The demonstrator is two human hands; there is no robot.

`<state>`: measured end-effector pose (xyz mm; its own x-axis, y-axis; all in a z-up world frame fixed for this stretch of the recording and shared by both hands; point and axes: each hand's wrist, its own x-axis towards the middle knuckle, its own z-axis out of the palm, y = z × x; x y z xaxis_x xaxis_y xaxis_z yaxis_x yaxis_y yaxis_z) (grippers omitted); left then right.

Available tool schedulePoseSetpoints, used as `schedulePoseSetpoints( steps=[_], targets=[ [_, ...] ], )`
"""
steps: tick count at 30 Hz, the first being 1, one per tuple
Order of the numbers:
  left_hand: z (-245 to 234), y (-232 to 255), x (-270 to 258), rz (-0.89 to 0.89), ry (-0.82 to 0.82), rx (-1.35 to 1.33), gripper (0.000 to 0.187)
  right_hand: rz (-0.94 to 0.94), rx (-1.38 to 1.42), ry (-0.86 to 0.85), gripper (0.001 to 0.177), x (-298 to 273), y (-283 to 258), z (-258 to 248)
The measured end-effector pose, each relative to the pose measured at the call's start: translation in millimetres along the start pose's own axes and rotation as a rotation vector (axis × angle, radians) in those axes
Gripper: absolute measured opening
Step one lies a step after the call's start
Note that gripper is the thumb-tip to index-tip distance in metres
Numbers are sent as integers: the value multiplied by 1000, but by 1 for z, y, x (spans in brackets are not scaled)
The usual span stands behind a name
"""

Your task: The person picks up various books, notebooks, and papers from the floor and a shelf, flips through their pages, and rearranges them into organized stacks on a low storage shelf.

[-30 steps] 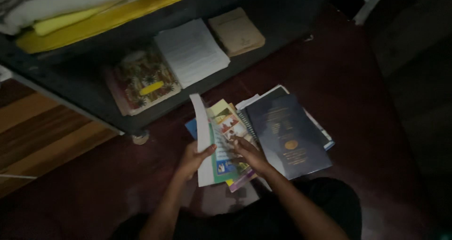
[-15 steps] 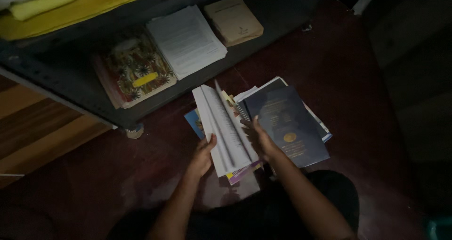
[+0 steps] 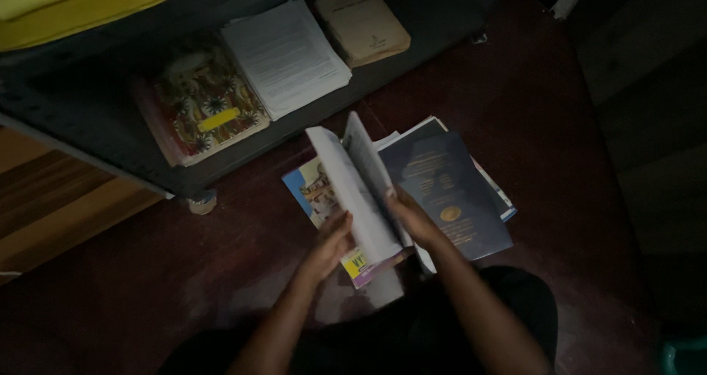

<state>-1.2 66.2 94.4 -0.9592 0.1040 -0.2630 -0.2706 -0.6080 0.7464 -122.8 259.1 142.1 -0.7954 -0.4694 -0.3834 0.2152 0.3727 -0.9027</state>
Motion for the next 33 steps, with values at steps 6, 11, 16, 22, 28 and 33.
schedulePoseSetpoints(
  steps=[6,11,16,22,28,33],
  targets=[
    [-11,-66,22,-112,-179,193,90,27,-81,-55,91,-18,-23,-14],
    [-38,-91,41,-172,-3,599,87,-118,38,88,75,-4,3,-41],
    [-72,-116,49,-104,229,659,95,52,90,177,80,0,17,-65],
    [-30,-48,19,-365,246,166,73,-41,326,88,79,-21,-17,-62],
    [14,12,1,156,331,40,56,32,532,90,60,-13,-23,-49],
    [8,21,-2,247,315,49,55,190,886,142,51,3,-1,-34]
  ],
)
